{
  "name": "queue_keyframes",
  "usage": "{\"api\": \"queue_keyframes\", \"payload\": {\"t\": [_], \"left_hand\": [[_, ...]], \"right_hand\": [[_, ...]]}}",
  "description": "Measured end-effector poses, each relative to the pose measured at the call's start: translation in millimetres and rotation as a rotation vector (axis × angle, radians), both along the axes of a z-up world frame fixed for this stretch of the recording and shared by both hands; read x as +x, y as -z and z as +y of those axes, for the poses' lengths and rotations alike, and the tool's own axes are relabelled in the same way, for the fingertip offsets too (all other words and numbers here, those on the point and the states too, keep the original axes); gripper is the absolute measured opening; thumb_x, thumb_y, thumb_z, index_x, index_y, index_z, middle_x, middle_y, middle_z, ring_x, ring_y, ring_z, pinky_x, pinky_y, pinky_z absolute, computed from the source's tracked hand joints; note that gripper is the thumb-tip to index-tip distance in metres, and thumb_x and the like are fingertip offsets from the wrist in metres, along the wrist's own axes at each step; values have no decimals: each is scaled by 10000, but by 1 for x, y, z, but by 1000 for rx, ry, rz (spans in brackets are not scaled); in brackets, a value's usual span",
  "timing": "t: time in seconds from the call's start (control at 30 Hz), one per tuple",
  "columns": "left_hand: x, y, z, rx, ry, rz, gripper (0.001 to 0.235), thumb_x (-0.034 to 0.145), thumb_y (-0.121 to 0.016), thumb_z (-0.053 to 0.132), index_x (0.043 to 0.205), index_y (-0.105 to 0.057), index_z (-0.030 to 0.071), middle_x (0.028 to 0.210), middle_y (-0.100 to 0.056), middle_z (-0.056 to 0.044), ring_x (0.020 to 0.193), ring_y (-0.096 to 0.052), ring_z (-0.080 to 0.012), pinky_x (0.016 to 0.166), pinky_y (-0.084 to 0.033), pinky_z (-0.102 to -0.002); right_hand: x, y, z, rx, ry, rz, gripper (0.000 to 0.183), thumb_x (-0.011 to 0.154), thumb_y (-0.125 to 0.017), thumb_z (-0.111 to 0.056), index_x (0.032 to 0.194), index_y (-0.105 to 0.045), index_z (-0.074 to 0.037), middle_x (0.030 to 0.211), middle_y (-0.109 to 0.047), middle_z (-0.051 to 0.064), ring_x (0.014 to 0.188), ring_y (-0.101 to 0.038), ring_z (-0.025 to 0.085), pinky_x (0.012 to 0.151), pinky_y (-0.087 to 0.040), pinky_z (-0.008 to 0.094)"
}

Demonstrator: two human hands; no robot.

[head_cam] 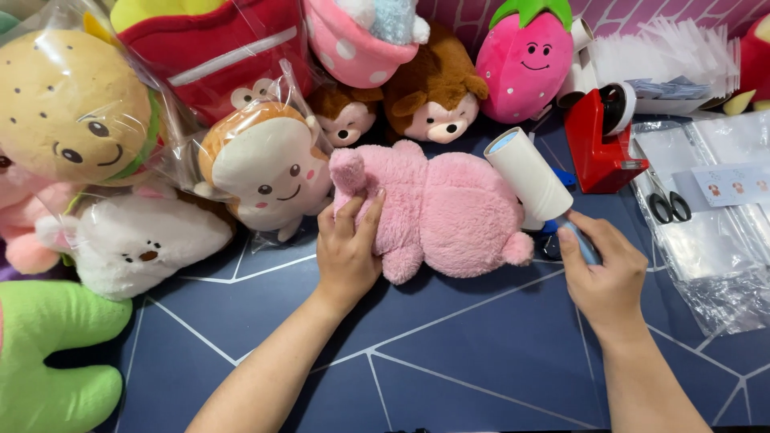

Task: Using a lint roller to remove lint and dust from a pink plush toy.

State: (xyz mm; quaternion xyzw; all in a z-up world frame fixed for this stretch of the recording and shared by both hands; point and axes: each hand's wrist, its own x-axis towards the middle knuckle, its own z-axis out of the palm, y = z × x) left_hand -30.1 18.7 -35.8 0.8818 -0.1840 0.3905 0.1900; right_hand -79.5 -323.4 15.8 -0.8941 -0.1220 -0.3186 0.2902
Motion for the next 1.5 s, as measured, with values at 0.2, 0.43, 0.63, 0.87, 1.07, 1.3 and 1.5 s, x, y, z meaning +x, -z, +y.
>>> {"api": "queue_keyframes", "payload": {"t": [0.2, 0.43, 0.63, 0.87, 1.07, 1.3, 1.5], "left_hand": [[-2, -1, -1, 16, -4, -31, 586, 809, -558, 36, 1381, -630, 139, 1297, -542, -124, 970, -491, -409, 841, -537, -485], [1, 0, 2, 17, -23, -43, 615, 778, -553, 6, 1368, -633, 158, 1305, -551, -104, 998, -506, -399, 782, -551, -471], [1, 3, 6, 37, -3, -42, 650, 776, -562, 23, 1411, -615, 148, 1295, -544, -119, 988, -495, -421, 858, -549, -494], [2, 5, 4, 35, -1, -29, 679, 748, -569, 9, 1411, -610, 149, 1308, -538, -117, 1014, -503, -419, 874, -552, -490], [-1, 3, 6, 37, -1, 4, 706, 741, -552, 1, 1430, -594, 148, 1341, -520, -115, 1046, -498, -426, 871, -557, -486], [-2, -2, 10, -2, 12, 70, 752, 750, -712, 81, 1473, -553, 210, 1425, -489, -75, 1079, -473, -411, 939, -554, -458], [-7, -10, 13, 1, 64, 25, 665, 769, -726, 127, 1415, -608, 230, 1357, -482, -101, 1061, -471, -398, 998, -493, -476]], "right_hand": [[-13, -16, 17, 39, -67, 277, 303, 1002, -677, -170, 1257, -739, -18, 1052, -739, 121, 716, -629, 172, 710, -494, 316], [-33, -22, 41, -211, -154, 128, 221, 962, -709, -150, 1177, -743, -111, 1067, -745, 2, 896, -717, 122, 735, -561, 272], [-39, -33, 43, -224, -393, 350, 261, 942, -673, -251, 1187, -759, -227, 860, -671, -55, 662, -656, 128, 591, -488, 274], [-29, -42, 24, 38, -44, 439, 349, 1005, -566, -254, 1312, -620, -96, 1145, -754, 60, 978, -720, 196, 827, -530, 349], [-39, -4, 39, -105, -24, 567, 390, 1023, -454, -264, 1360, -534, -85, 1178, -698, 139, 969, -703, 357, 765, -528, 484], [-40, 4, 59, -116, -375, 401, 343, 1019, -512, -149, 1346, -583, -74, 1103, -673, 89, 856, -697, 260, 720, -539, 366], [-26, -10, 32, 46, 6, 360, 345, 1042, -519, -236, 1348, -562, -80, 1063, -775, 82, 977, -753, 241, 877, -542, 391]]}}
